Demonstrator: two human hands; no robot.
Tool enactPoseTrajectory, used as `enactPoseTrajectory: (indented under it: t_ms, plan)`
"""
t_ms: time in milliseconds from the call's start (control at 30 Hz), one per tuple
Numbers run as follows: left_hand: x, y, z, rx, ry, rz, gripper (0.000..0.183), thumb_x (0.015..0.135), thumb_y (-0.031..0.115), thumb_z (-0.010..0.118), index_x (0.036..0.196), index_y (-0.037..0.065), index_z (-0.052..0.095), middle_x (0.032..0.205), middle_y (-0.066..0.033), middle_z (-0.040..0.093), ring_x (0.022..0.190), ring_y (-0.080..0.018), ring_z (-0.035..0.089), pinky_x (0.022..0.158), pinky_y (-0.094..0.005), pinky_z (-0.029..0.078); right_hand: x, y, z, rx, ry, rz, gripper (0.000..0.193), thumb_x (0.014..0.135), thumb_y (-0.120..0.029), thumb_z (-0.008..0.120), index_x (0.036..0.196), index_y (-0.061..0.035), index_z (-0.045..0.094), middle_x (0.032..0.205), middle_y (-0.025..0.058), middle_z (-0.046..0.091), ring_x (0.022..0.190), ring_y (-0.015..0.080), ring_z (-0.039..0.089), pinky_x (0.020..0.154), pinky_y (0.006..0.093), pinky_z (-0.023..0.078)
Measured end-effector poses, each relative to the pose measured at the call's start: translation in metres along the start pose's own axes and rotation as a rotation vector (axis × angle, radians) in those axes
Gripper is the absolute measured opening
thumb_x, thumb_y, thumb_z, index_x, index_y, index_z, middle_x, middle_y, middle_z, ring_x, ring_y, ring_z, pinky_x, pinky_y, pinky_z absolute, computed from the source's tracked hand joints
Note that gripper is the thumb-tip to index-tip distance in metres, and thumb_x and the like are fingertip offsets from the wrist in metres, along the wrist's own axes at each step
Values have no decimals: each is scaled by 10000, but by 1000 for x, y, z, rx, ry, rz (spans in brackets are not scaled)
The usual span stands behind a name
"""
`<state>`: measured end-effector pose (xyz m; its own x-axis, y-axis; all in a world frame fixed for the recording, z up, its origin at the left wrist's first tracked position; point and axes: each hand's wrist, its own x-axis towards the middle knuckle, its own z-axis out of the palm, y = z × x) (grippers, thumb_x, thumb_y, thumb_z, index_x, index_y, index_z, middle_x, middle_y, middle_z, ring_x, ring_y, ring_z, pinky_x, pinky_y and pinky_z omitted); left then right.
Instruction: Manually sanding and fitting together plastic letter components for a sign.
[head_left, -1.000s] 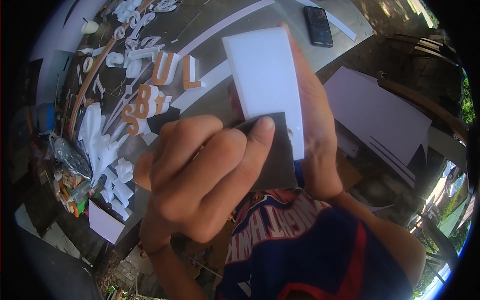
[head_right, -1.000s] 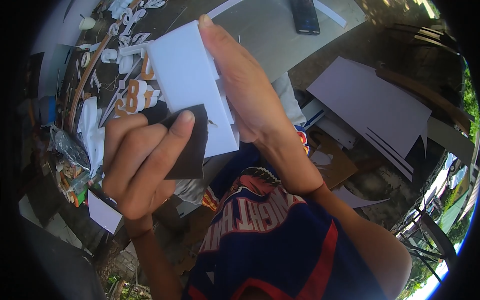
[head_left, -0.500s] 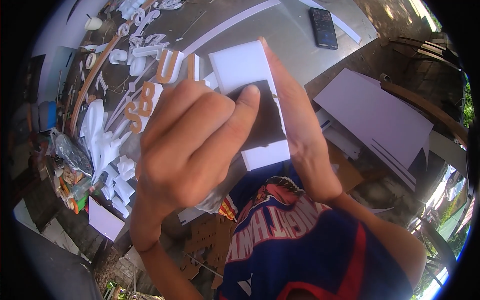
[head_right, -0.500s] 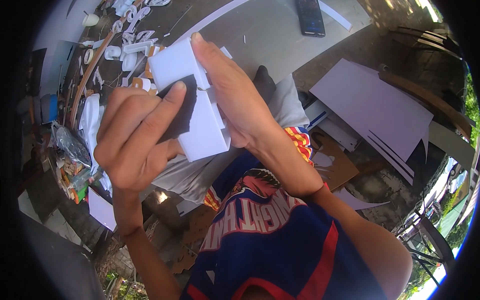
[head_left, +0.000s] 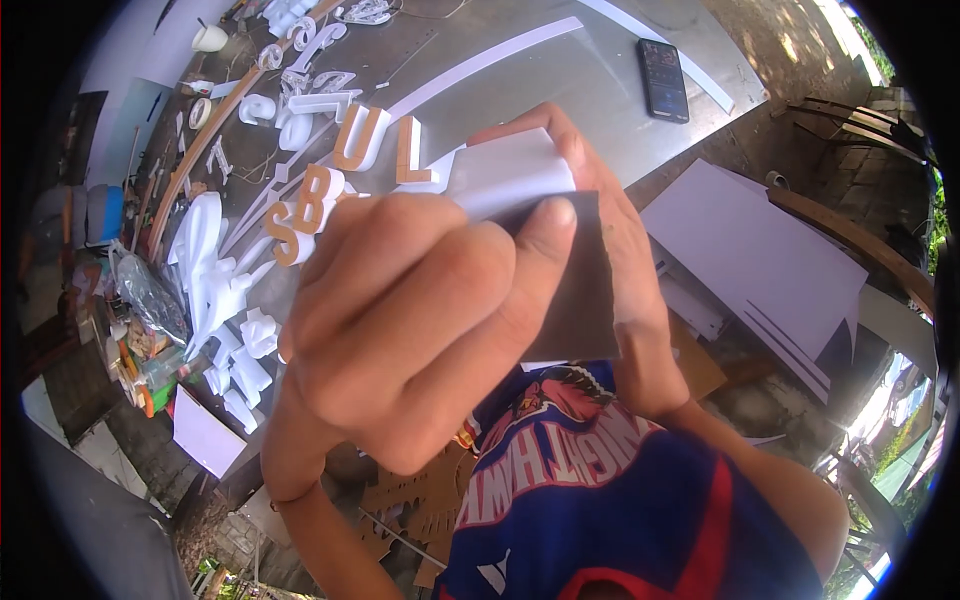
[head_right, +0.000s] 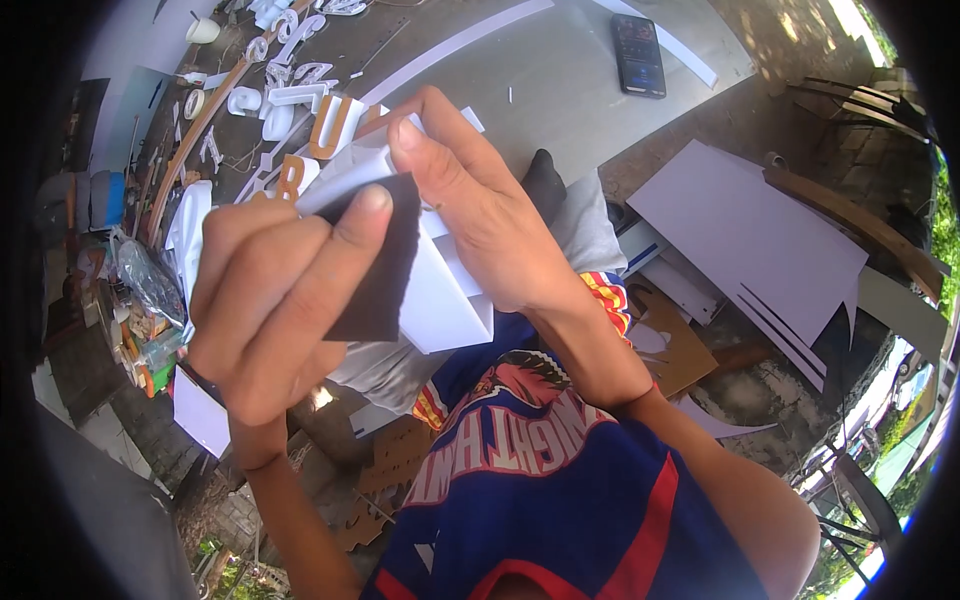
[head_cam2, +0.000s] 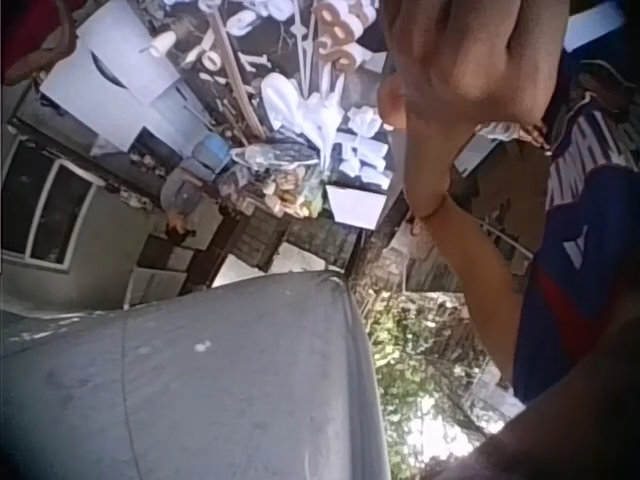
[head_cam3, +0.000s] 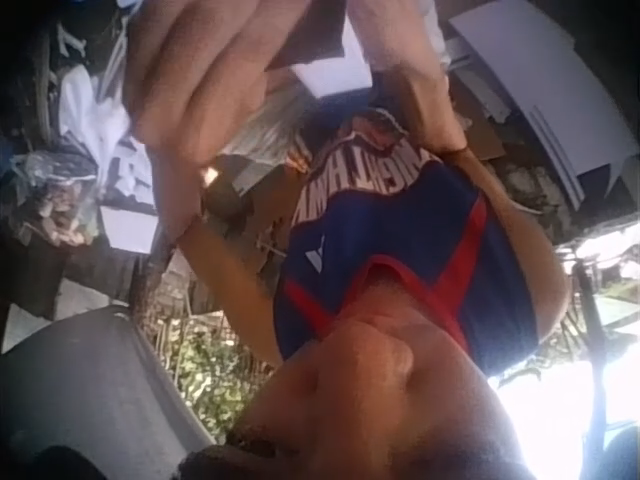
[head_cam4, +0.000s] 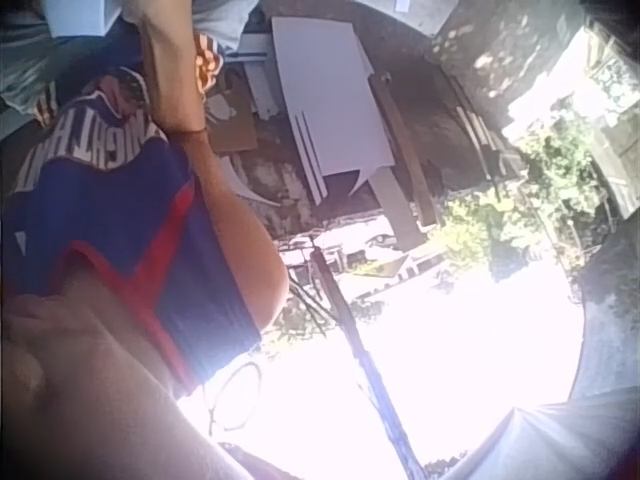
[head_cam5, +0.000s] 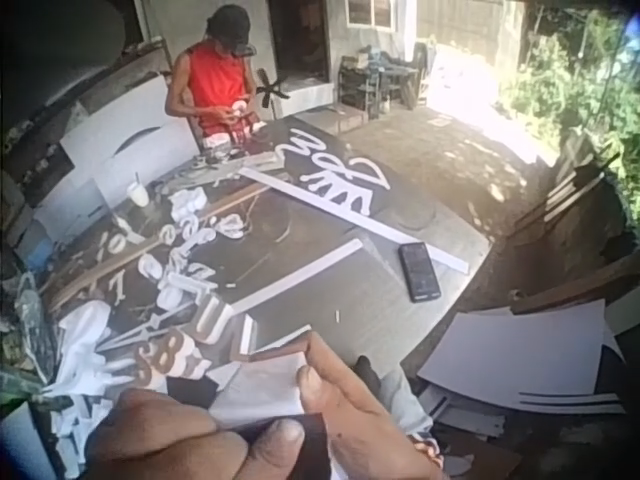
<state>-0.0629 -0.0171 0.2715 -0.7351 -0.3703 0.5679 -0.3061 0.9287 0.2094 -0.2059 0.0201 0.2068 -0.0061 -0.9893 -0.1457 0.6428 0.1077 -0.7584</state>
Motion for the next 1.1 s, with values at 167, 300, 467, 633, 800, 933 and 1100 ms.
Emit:
enactPoseTrajectory:
  t_ms: [167,300,467,633,800,933,1100]
  plan:
    - [-1,4,2,-22,-50,219,353,634,50,699,978,-27,705,778,-43,539,690,-193,508,606,-311,448,-5,-7,7,67,-66,-57,434,955,-411,526,1162,-32,485,1011,59,566,928,93,527,779,217,426]
    - [14,-42,-17,5,114,86,222,718,-66,665,934,-116,660,755,-148,613,646,-225,523,576,-308,419,2,7,-6,48,-370,-141,515,908,-445,591,1168,-14,480,1055,84,578,961,120,549,825,269,432]
    - [5,-31,-41,-149,85,-11,181,803,31,638,890,-127,647,823,-204,649,648,-230,521,585,-330,410,2,13,-22,108,-461,-262,691,745,-501,750,1083,54,515,1032,119,591,936,163,572,808,273,438]
    - [0,-17,-38,-291,31,-114,234,817,79,604,942,-112,658,817,-186,648,642,-229,505,576,-326,385,10,20,-32,242,-601,-278,769,660,-504,816,1051,87,515,998,143,611,893,177,590,770,272,451]
    - [-7,-12,-34,-355,96,-150,257,773,93,637,933,-106,671,819,-163,652,652,-225,513,583,-322,390,13,5,-29,63,-360,-145,641,826,-575,630,1041,21,531,967,102,616,873,121,588,712,232,449]
    - [-10,-14,-22,-281,114,-291,266,758,97,646,937,-99,673,815,-149,651,667,-228,526,600,-324,402,8,2,-1,59,46,100,571,968,-516,414,1162,11,514,980,77,613,843,110,598,710,248,498]
    - [-2,-31,-15,-172,99,-114,272,733,40,669,971,-91,683,804,-129,647,669,-204,528,607,-305,410,4,5,-17,536,-455,127,616,961,-475,409,1288,46,418,1130,143,592,1038,188,616,868,321,540]
